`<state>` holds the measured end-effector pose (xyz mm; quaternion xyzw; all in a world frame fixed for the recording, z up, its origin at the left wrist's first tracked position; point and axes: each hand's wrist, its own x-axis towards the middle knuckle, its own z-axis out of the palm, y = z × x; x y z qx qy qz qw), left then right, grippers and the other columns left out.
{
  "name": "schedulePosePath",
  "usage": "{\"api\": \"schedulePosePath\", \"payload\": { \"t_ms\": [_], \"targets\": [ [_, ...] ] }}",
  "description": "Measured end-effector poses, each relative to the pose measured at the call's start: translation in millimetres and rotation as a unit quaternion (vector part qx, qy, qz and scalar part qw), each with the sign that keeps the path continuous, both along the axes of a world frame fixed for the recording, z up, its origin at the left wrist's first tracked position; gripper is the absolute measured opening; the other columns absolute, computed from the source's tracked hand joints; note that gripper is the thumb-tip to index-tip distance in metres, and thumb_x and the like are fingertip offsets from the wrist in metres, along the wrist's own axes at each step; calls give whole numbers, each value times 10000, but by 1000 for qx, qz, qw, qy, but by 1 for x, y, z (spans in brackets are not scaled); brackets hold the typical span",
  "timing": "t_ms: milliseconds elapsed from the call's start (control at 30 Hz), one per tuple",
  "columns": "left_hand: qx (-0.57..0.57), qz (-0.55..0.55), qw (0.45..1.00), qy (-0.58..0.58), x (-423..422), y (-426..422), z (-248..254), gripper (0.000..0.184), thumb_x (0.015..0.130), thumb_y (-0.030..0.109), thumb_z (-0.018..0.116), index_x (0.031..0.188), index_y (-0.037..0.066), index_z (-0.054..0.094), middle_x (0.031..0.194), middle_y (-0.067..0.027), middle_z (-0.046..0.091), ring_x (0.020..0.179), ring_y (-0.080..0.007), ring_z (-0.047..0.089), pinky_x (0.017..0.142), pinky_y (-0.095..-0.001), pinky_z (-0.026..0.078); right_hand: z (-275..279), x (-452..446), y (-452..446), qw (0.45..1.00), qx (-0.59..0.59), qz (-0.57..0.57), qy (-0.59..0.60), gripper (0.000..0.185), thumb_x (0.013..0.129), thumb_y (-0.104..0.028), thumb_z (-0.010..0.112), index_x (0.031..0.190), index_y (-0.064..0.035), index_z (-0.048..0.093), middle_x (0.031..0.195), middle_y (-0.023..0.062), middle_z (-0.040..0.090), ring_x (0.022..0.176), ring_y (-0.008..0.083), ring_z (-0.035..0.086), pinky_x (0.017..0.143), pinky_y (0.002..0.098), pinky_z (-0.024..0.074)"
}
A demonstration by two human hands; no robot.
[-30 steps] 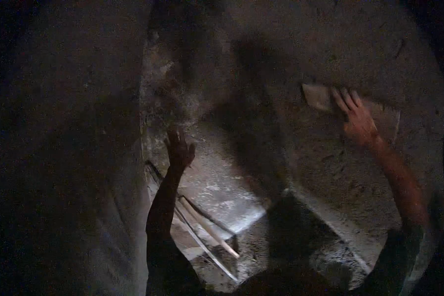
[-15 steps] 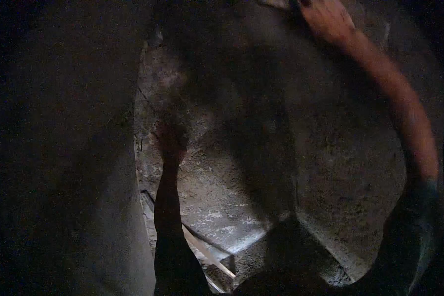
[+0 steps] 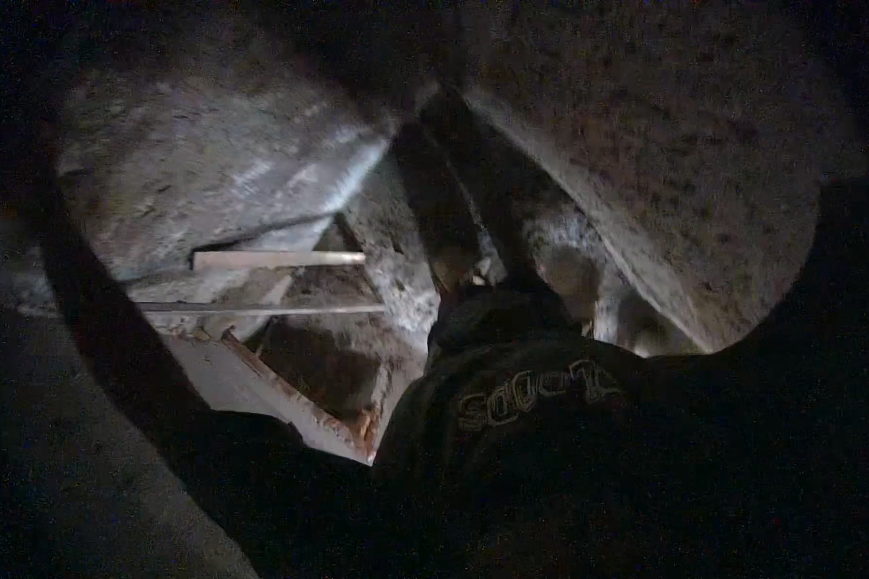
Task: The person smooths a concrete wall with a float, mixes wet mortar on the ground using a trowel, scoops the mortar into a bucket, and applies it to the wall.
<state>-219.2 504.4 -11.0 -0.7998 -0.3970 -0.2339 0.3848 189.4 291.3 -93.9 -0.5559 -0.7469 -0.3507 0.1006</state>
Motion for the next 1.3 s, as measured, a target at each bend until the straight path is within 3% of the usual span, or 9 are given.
{"api": "schedulePosePath", "payload": {
  "t_ms": [600, 800, 900, 967, 1033, 1067, 1133, 1167, 1300],
  "targets": [
    [-113, -227, 967, -3, -3, -64, -195, 876, 740, 542, 547, 1314, -31, 216, 1316, -336, 180, 1200, -449, 274, 955, -515, 273, -355, -132, -520, 848, -278, -332, 307, 547, 729, -261, 582, 1191, -27, 407, 1241, 190, 384, 1048, 366, 403, 861, 483, 331],
    [-387, -92, 907, 135, -67, -270, -410, 914, 718, 557, 579, 1288, -74, 244, 1289, -368, 221, 1175, -461, 319, 936, -473, 337, -347, -284, -724, 455, -334, -697, 443, 722, 661, -326, 643, 1251, -48, 332, 1235, 181, 370, 1050, 410, 357, 838, 559, 310],
    [-678, 111, 689, 228, -87, -359, -514, 773, 723, 503, 603, 1245, -22, 381, 1237, -223, 412, 1130, -319, 419, 883, -398, 381, -407, -346, -815, 333, -333, -754, 458, 634, 649, -330, 661, 1205, -161, 407, 1227, 108, 391, 1096, 369, 341, 842, 516, 321],
    [-827, 187, 527, 58, -63, -435, -547, 727, 706, 504, 620, 1199, -5, 456, 1210, -146, 465, 1124, -244, 429, 894, -367, 371, -495, -406, -911, 568, -383, -642, 344, 521, 679, -336, 631, 1132, -128, 480, 1173, 118, 442, 1096, 359, 366, 864, 509, 313],
    [-829, 352, 433, 41, -70, -480, -605, 579, 776, 466, 563, 1181, 56, 508, 1196, -83, 487, 1045, -218, 455, 896, -305, 327, -557, -404, -930, 401, -312, -724, 467, 366, 728, -318, 582, 1020, -98, 565, 1049, 175, 512, 985, 388, 451, 906, 458, 303],
    [-843, 235, 475, 97, -60, -488, -625, 638, 776, 489, 542, 1227, 49, 448, 1250, -89, 439, 1130, -226, 392, 947, -332, 282, -625, -428, -972, 277, -247, -710, 599, 452, 731, -358, 581, 1085, -82, 520, 1062, 183, 506, 992, 377, 455, 903, 458, 306],
    [-696, 139, 630, 314, 6, -526, -639, 795, 727, 553, 556, 1305, 54, 335, 1333, -121, 345, 1234, -258, 299, 998, -380, 240, -671, -417, -961, 364, -330, -720, 491, 550, 741, -384, 559, 1164, -53, 437, 1167, 156, 438, 1052, 326, 418, 805, 464, 361],
    [-762, 320, 498, 262, 34, -552, -633, 766, 756, 575, 485, 1307, 61, 345, 1395, -106, 242, 1288, -237, 202, 1027, -370, 180, -689, -410, -958, 391, -365, -715, 450, 600, 739, -397, 556, 1199, -44, 400, 1211, 153, 407, 1079, 315, 397, 787, 468, 372],
    [-776, 276, 473, 312, 26, -583, -739, 820, 713, 555, 559, 1317, 57, 311, 1360, -131, 294, 1251, -253, 269, 1011, -369, 223, -749, -369, -946, 367, -329, -688, 532, 587, 734, -405, 597, 1180, -68, 417, 1184, 169, 426, 1092, 350, 410, 943, 484, 273]
  ]
}}
